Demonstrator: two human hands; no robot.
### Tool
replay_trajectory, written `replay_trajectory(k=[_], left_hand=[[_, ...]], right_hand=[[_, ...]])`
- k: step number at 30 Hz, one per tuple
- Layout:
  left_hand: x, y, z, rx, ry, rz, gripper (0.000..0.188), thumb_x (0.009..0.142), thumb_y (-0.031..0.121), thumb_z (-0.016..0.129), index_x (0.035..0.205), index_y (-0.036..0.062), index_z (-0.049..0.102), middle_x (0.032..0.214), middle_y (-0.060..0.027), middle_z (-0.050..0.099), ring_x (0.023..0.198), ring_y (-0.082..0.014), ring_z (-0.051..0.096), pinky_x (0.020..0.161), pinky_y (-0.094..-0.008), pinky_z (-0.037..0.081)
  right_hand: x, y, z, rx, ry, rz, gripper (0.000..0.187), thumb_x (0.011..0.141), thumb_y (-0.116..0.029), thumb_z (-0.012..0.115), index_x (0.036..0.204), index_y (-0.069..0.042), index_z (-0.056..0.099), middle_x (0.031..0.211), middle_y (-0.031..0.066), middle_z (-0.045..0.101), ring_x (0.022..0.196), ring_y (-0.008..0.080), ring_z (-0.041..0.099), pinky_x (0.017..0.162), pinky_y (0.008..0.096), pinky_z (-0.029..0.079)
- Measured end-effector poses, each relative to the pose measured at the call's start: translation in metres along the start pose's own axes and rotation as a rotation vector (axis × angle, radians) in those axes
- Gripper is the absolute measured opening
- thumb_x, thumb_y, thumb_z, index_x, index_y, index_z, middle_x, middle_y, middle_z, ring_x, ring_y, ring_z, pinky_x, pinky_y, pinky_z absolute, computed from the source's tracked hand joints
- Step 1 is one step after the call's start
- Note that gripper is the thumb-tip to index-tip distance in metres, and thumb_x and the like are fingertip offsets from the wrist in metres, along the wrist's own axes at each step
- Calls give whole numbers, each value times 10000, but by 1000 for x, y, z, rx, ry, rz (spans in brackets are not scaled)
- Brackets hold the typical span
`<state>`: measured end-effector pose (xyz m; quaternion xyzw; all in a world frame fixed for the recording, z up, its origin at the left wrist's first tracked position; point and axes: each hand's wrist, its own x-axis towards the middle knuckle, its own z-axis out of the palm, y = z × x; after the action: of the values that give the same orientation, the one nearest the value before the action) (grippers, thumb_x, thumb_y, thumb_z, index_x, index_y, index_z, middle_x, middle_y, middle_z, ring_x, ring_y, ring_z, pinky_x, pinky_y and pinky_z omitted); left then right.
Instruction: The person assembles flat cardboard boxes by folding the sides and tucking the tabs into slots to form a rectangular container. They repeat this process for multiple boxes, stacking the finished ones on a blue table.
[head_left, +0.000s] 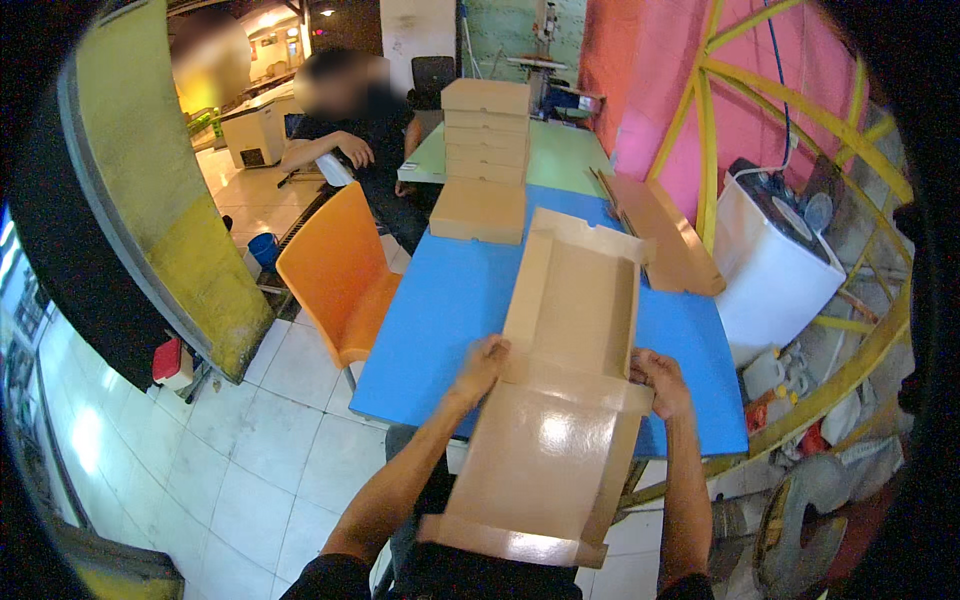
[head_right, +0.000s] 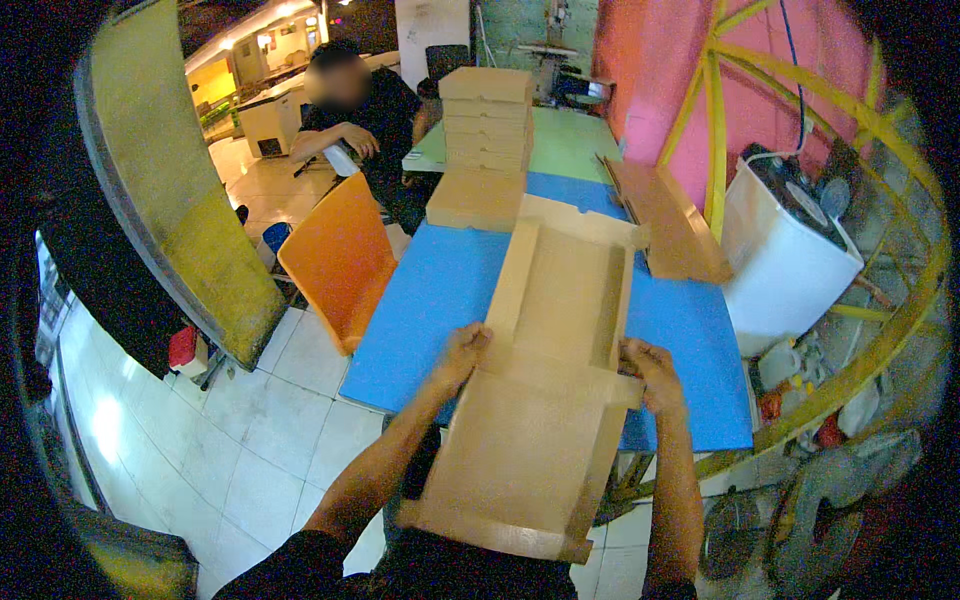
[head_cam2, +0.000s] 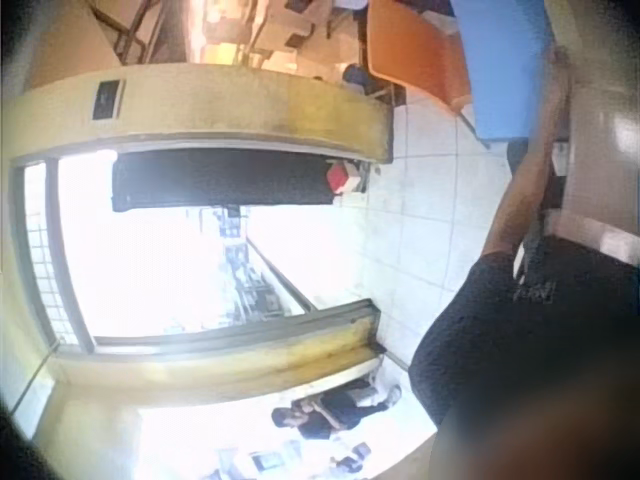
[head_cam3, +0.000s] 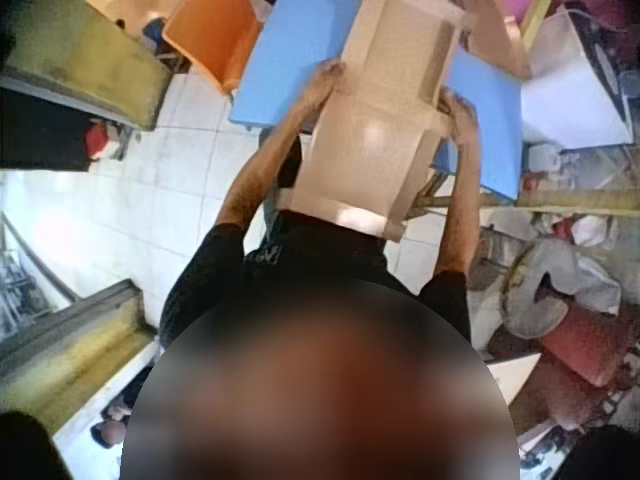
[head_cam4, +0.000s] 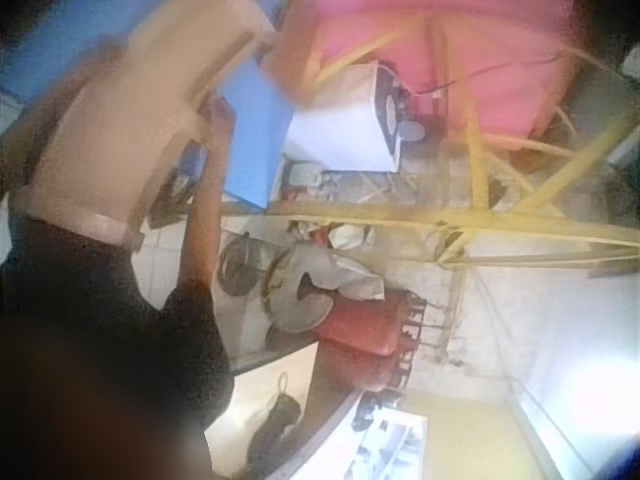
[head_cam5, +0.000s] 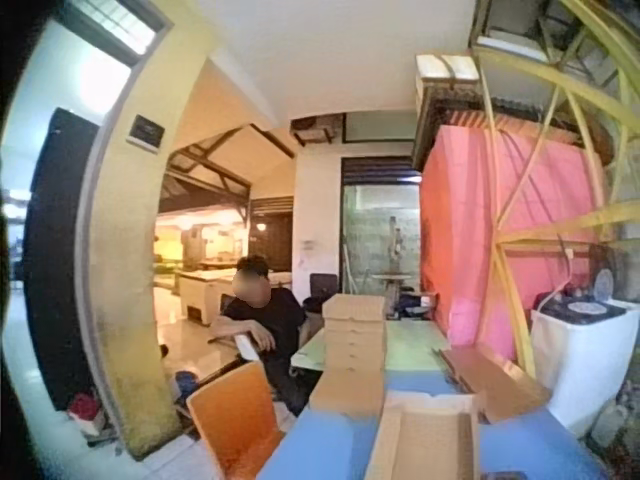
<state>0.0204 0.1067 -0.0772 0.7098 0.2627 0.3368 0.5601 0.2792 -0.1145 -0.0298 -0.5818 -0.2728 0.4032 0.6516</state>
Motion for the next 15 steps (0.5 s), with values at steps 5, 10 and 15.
replay_trajectory(k=[5, 10, 15], left_hand=[[-2, -19, -19, -220, 45, -202, 240, 982, 185, 540, 836, 16, 628, 739, 38, 511, 727, -83, 446, 625, -289, 403], [-15, -12, -24, -4, 16, -224, 258, 981, 256, 549, 890, 37, 650, 801, 13, 586, 741, -107, 515, 652, -292, 444], [-38, 4, -19, -333, 85, -220, 330, 1005, 306, 514, 931, 19, 661, 861, -7, 632, 781, -108, 546, 678, -304, 462]], right_hand=[[-26, 13, 19, 234, 46, 203, 456, 995, -377, 542, 1118, 53, 631, 1005, 141, 690, 783, 202, 685, 625, 299, 587], [-43, 37, 44, -19, 71, 139, 268, 940, -302, 640, 912, -39, 676, 748, 26, 650, 605, 113, 599, 496, 263, 481], [-35, 39, 42, -245, 189, -138, 308, 922, -313, 683, 716, -86, 650, 597, -54, 552, 485, 41, 492, 421, 230, 357]])
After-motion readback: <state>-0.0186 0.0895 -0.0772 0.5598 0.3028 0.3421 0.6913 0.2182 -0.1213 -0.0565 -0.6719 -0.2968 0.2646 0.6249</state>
